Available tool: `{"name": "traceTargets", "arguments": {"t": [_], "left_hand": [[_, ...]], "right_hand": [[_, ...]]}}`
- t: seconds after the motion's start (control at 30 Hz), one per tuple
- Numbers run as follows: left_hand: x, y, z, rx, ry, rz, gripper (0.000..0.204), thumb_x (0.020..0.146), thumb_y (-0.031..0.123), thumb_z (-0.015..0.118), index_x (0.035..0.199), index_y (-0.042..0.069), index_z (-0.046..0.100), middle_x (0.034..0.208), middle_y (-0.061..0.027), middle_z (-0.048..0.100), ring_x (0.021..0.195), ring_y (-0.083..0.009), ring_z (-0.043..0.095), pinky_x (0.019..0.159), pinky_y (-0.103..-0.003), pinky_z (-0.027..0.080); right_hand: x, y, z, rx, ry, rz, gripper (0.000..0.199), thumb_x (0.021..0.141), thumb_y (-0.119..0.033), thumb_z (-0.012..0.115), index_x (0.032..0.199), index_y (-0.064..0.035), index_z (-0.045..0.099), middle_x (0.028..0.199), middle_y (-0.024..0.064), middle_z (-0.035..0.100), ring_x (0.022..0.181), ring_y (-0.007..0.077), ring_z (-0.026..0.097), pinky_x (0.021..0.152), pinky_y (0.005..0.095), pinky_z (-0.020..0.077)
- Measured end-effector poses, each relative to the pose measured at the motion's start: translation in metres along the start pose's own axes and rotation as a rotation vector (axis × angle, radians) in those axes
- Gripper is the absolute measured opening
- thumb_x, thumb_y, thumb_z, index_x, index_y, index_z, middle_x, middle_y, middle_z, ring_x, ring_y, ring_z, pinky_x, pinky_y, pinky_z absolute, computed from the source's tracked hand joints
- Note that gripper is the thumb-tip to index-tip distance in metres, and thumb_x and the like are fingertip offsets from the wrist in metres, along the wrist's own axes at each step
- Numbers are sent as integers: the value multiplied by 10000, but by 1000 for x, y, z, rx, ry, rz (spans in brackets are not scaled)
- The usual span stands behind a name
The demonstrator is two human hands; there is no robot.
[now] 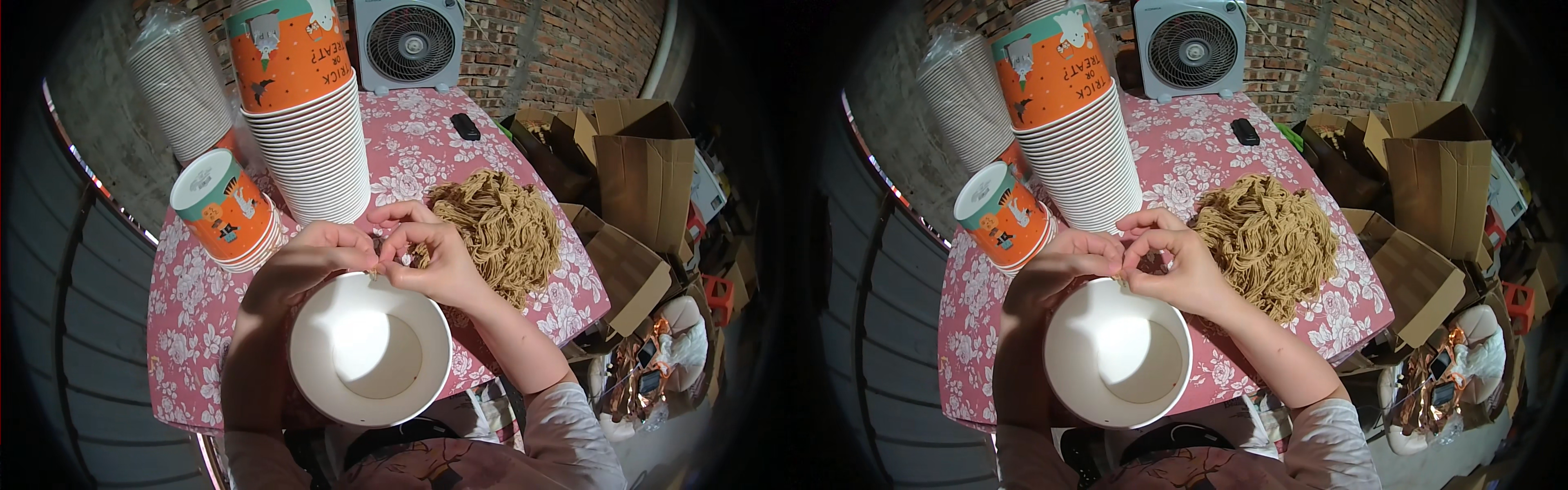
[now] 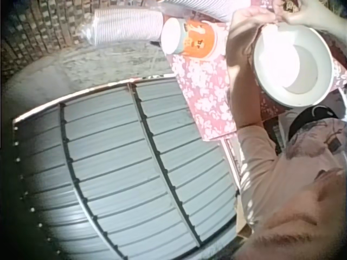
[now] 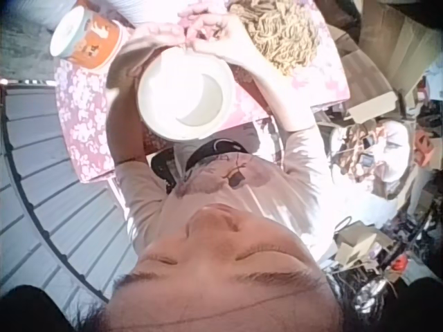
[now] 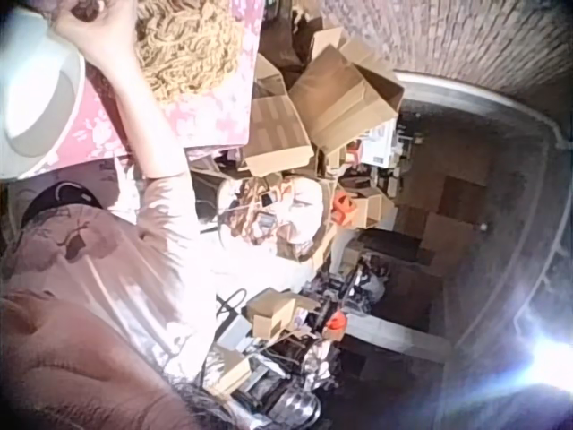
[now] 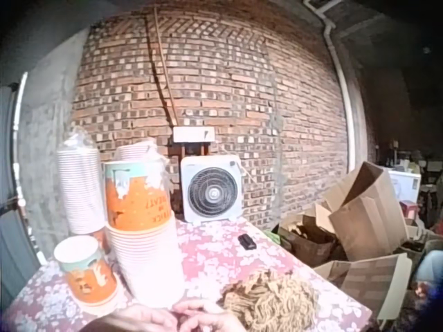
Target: Threading a string handle through pre-drilled holes in a decorative paper bucket.
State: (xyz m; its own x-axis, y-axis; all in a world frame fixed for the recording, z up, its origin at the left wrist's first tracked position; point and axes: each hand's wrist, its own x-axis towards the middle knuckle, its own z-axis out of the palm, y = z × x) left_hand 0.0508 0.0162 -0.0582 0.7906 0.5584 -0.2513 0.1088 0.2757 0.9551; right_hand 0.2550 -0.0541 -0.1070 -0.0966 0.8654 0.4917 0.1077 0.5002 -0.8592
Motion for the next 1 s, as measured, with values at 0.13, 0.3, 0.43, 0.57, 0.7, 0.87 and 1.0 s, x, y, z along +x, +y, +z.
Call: {"name": "traceTargets", "arguments": {"t": [0.13,0.3,0.43,0.57,0.7,0.87,1.0], "left_hand": [[1,0,-3,31,-13,7,153,869,125,701,874,-27,688,818,-39,659,694,-74,615,608,-204,462],[3,-1,-6,114,25,15,160,891,133,704,902,-27,692,842,-39,674,717,-76,625,631,-207,476],[0,0,-5,139,31,15,164,900,138,700,906,-26,697,852,-39,680,731,-73,626,641,-209,478],[-5,5,-1,185,44,22,179,905,141,695,925,-37,705,860,-41,685,750,-73,630,664,-206,481],[-10,8,5,170,113,40,194,909,142,693,943,-49,707,905,-60,700,800,-94,649,711,-211,502],[-13,1,8,52,114,121,207,902,126,710,1011,-50,695,968,-81,707,848,-115,668,769,-228,528],[-17,6,15,1,190,100,236,899,116,731,1058,-50,679,991,-87,704,867,-119,670,784,-241,536]], "right_hand": [[-1,4,-1,7,0,29,130,732,-85,805,832,-47,733,1280,112,592,1192,230,588,1023,358,461],[-1,0,-2,-9,8,42,151,732,-93,829,838,-42,734,1267,99,592,1175,204,587,944,321,481],[-1,-3,-3,-57,10,29,151,741,-93,831,837,-35,730,1258,95,596,1147,177,597,863,285,500],[-2,-5,-3,-128,20,12,154,748,-85,828,856,-21,739,1260,102,610,1099,165,624,794,270,524],[-3,-7,0,-109,25,53,151,758,-79,821,881,-19,755,1268,113,621,1085,162,635,789,284,539],[-4,-8,3,-279,133,-133,134,752,-66,792,880,-46,761,1214,100,657,1072,240,656,899,353,528],[-5,-6,-1,-415,97,-203,109,748,-79,774,843,-60,723,1174,81,666,1075,282,645,1032,425,445]]}}
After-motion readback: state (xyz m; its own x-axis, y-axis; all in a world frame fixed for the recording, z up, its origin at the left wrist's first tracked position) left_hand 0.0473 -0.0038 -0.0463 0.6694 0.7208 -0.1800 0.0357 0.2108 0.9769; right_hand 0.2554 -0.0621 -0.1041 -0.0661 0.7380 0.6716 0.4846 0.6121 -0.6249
